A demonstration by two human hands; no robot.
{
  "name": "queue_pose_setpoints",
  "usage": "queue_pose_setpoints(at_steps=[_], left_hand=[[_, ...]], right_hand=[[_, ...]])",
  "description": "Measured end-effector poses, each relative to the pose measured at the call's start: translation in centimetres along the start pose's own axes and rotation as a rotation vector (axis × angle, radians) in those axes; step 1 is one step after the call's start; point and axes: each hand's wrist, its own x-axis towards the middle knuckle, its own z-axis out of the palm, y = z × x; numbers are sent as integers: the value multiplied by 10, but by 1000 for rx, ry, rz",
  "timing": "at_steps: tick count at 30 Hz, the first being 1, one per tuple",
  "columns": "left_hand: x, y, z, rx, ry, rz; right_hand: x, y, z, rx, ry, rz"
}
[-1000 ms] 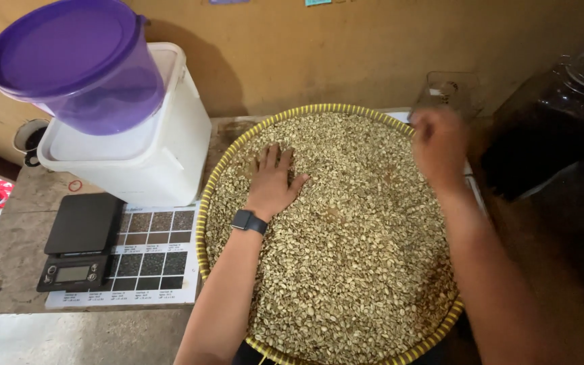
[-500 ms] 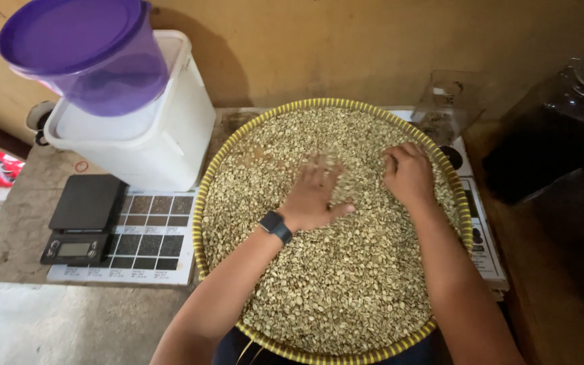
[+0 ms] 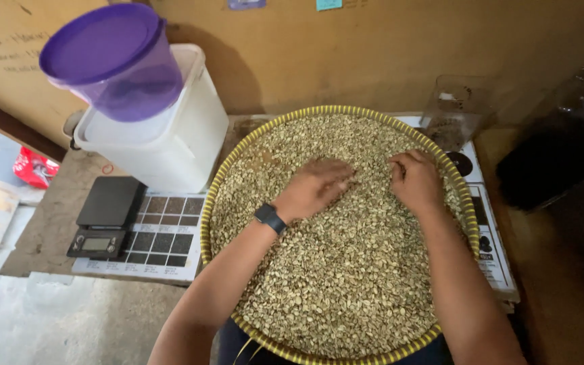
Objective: The person sorts green coffee beans in a large woven tray by hand, picking out defective beans and placing them into a small clear container. The person repeatedly sifts through the beans and removes unwanted items throughout the clip.
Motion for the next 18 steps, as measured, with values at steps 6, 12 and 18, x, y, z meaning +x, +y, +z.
queue_pose_setpoints(at_steps=[6, 12, 18], left_hand=[[8, -69, -33, 289, -8, -267], [33, -63, -13, 271, -163, -320], [55, -28, 22, 252, -322, -162]], right_hand=[[6, 7, 2, -63, 40, -59], [9, 1, -1, -1, -50, 4], [11, -1, -3, 16, -4, -24]])
